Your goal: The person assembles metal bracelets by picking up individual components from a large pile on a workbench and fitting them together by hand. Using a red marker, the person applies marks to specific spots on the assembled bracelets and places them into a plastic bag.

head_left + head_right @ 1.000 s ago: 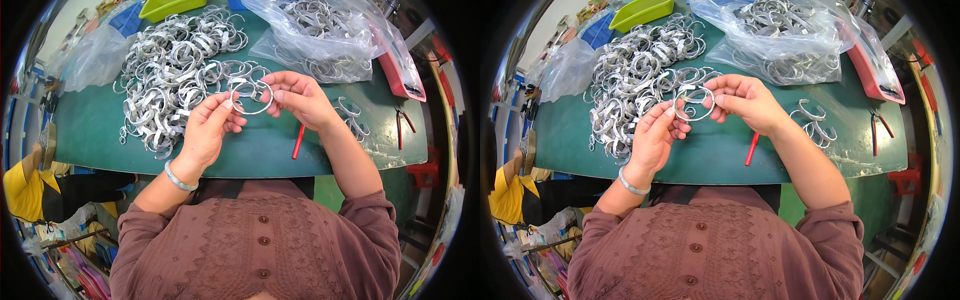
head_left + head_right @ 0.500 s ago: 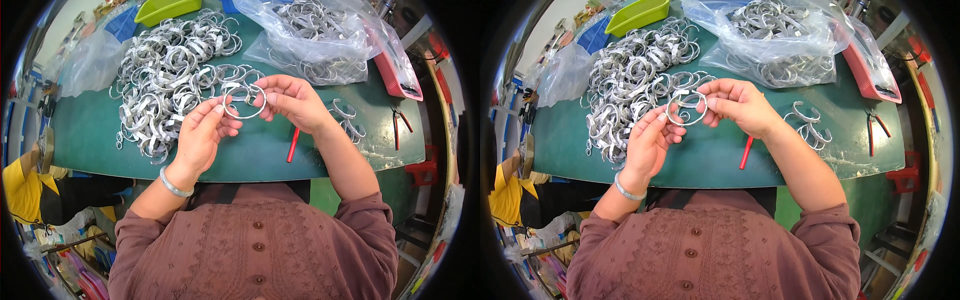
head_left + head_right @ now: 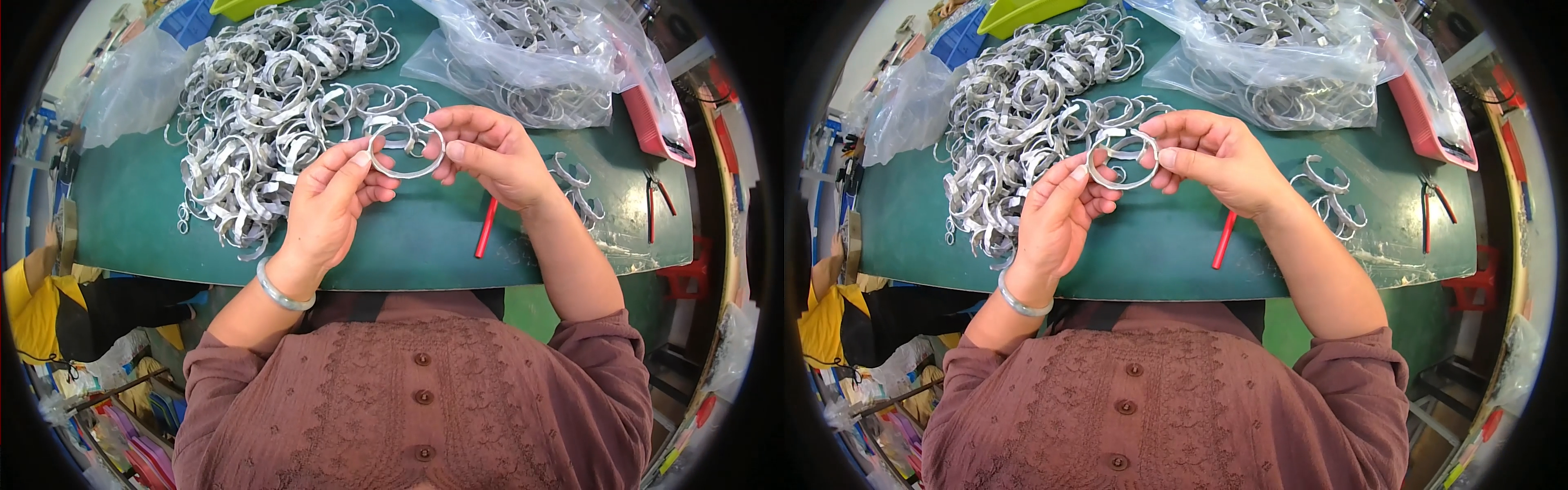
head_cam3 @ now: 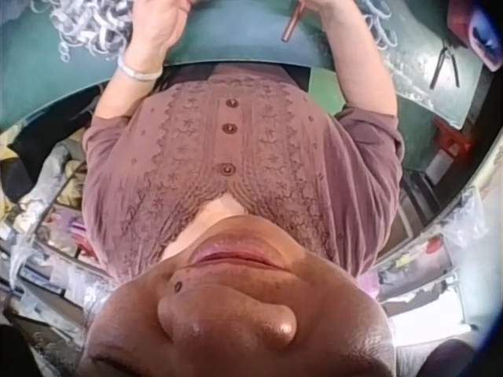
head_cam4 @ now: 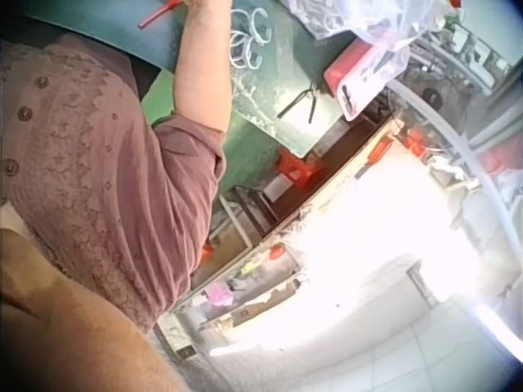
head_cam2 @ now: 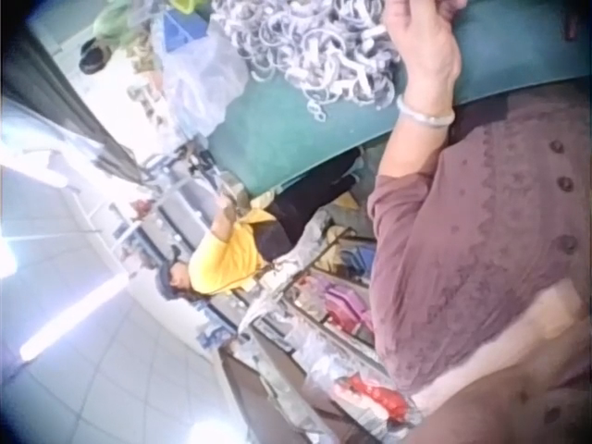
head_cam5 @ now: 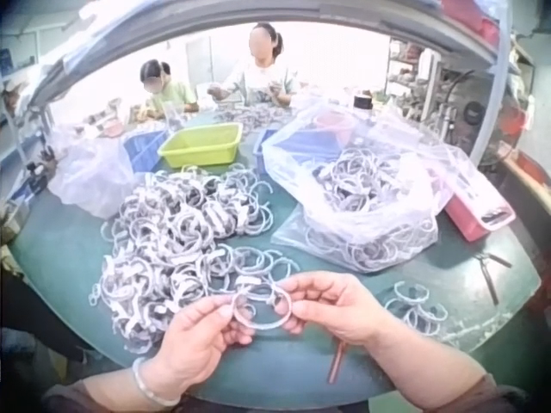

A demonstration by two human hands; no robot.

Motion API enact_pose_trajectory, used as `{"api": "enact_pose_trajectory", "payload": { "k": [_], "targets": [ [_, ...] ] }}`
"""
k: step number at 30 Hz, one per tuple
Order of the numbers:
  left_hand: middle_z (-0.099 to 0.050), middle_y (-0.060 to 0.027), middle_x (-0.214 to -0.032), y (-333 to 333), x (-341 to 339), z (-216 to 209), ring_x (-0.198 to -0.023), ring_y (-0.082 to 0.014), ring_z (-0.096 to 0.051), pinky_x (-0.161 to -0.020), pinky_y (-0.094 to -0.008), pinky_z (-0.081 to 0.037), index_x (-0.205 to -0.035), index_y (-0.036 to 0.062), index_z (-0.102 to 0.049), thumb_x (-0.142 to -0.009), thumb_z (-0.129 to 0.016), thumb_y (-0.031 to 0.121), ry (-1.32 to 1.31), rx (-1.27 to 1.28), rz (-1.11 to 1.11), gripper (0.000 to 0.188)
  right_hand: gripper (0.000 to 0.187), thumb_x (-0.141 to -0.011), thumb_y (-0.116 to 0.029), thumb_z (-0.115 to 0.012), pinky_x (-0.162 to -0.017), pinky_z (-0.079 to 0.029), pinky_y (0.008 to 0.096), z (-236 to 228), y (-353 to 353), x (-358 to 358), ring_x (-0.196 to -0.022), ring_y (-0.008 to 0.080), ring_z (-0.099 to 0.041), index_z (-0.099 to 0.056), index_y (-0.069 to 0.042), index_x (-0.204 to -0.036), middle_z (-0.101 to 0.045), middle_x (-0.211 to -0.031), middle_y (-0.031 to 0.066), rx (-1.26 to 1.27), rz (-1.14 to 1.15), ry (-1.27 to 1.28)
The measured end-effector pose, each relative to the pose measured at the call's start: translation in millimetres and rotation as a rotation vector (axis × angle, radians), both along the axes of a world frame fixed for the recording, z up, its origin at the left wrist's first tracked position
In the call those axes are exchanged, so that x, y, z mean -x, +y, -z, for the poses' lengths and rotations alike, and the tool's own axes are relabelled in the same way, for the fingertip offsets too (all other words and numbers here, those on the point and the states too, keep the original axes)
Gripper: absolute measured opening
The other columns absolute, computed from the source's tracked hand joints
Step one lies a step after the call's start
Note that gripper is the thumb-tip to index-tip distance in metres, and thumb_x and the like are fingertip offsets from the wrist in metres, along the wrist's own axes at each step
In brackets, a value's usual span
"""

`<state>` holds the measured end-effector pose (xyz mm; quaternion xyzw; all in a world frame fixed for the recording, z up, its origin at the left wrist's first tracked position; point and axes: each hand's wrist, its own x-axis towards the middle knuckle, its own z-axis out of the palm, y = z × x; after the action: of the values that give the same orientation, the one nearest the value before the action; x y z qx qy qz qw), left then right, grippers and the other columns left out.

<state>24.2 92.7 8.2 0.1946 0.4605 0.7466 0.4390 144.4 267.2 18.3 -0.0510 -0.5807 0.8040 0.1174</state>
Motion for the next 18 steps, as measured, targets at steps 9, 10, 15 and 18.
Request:
{"api": "enact_pose_trajectory", "payload": {
  "k": [9,10,15,18],
  "targets": [
    [-0.06,-0.0083,-0.091,2.1,-1.0,0.8,-0.077,-0.014,-0.057,-0.069,-0.0242,-0.046,-0.112,-0.0017,-0.05,-0.088,-0.047,0.011,-0.021,0.015,0.003,0.027,0.03,-0.082,-0.006,-0.055,-0.064,-0.049,0.026,1.0,-1.0,0.1,-0.072,0.0134,-0.059,-0.051,0.001,-0.111,-0.062,-0.089,0.0096,-0.009,0.028,0.008],
    [-0.059,-0.0076,-0.091,2.5,-2.1,0.7,-0.077,-0.0134,-0.057,-0.069,-0.0236,-0.046,-0.113,-0.0015,-0.05,-0.087,-0.048,0.01,-0.008,0.025,0.001,0.028,0.03,-0.082,-0.006,-0.055,-0.064,-0.049,0.0259,0.6,-1.4,0.1,-0.072,0.0134,-0.059,-0.051,0.001,-0.111,-0.062,-0.089,0.0095,-0.006,0.041,-0.003],
    [-0.057,-0.0041,-0.092,5.3,-6.2,0.0,-0.078,-0.0111,-0.055,-0.069,-0.0215,-0.043,-0.116,0.0,-0.047,-0.081,-0.057,0.003,0.074,0.052,-0.004,0.037,0.031,-0.082,-0.002,-0.053,-0.063,-0.048,0.0246,1.6,-3.3,0.8,-0.071,0.0133,-0.058,-0.05,-0.001,-0.113,-0.059,-0.088,0.009,0.013,0.038,-0.018],
    [-0.056,-0.0033,-0.092,5.9,-5.9,1.2,-0.077,-0.011,-0.055,-0.068,-0.0215,-0.043,-0.117,0.0005,-0.046,-0.079,-0.058,0.002,0.067,0.066,-0.007,0.04,0.029,-0.082,-0.004,-0.054,-0.063,-0.049,0.025,2.9,-3.3,1.0,-0.07,0.0126,-0.058,-0.051,0.0,-0.111,-0.061,-0.087,0.0084,0.006,0.043,-0.008]
  ]
}}
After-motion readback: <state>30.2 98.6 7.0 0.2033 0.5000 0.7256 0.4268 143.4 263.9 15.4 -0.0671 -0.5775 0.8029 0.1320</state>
